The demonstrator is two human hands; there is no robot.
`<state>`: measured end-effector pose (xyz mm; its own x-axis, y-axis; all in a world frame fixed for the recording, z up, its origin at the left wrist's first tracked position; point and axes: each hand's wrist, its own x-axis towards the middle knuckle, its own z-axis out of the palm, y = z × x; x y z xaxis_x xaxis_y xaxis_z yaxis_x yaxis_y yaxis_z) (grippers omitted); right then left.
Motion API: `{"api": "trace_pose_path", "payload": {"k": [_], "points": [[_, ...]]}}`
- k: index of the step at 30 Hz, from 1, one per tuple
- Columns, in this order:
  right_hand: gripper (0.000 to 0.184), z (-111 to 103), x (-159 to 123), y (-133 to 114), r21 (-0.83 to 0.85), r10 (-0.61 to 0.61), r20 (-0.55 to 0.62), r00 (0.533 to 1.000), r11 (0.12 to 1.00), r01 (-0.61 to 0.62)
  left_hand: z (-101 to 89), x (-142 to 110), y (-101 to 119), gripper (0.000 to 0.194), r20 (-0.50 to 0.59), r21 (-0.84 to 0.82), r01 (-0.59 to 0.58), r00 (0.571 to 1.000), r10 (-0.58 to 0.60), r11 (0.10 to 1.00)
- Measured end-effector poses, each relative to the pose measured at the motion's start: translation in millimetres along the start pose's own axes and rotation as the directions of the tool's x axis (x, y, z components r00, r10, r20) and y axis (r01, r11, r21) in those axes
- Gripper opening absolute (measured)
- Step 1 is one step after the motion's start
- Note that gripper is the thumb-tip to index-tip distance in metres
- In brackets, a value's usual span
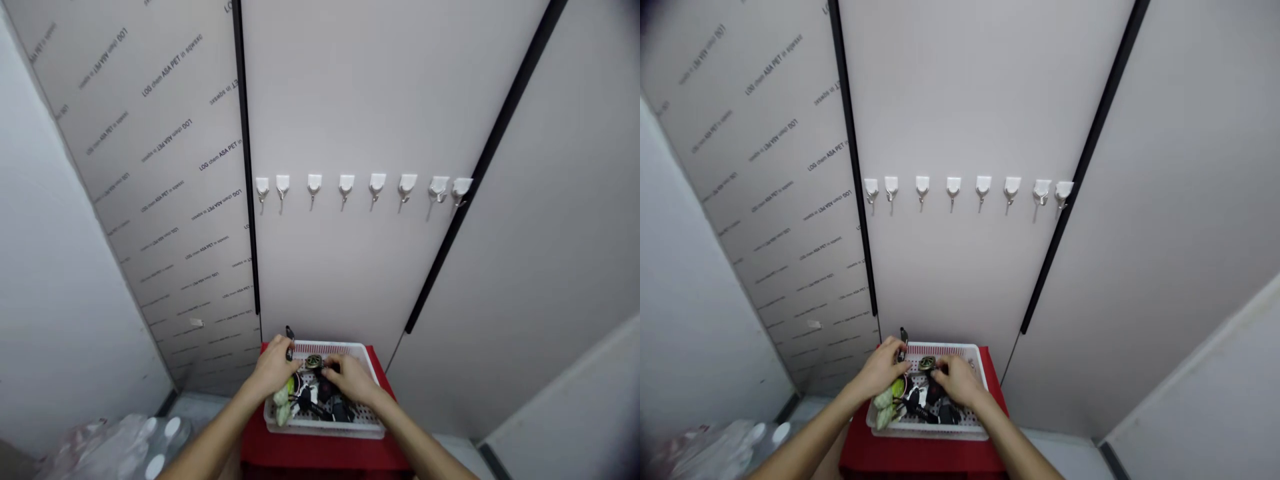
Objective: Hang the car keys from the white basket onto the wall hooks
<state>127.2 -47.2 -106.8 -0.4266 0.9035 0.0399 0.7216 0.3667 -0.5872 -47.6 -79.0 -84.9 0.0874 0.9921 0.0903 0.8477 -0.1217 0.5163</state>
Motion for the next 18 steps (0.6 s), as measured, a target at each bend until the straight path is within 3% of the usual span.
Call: {"api": "trace_pose_path", "payload": {"k": [7,11,18], "points": [[0.025,3,-3,-27,-0.064,-0.105,-0.019,0.994,0.993,0.104,-17.6,-16,1,0.03,0.076,0.05,0.056,0.995,-0.06,0.997],[0.028,14,3,-42,0.035,-0.189,0.117,0.975,0.982,0.186,-20.2,-19,-1,0.026,0.105,0.02,0.046,0.993,-0.048,0.999],[0.029,28,11,-54,0.188,-0.132,0.223,0.966,0.978,0.09,-14.1,-21,-3,0.027,0.124,-0.349,0.044,0.992,-0.001,0.936]]}}
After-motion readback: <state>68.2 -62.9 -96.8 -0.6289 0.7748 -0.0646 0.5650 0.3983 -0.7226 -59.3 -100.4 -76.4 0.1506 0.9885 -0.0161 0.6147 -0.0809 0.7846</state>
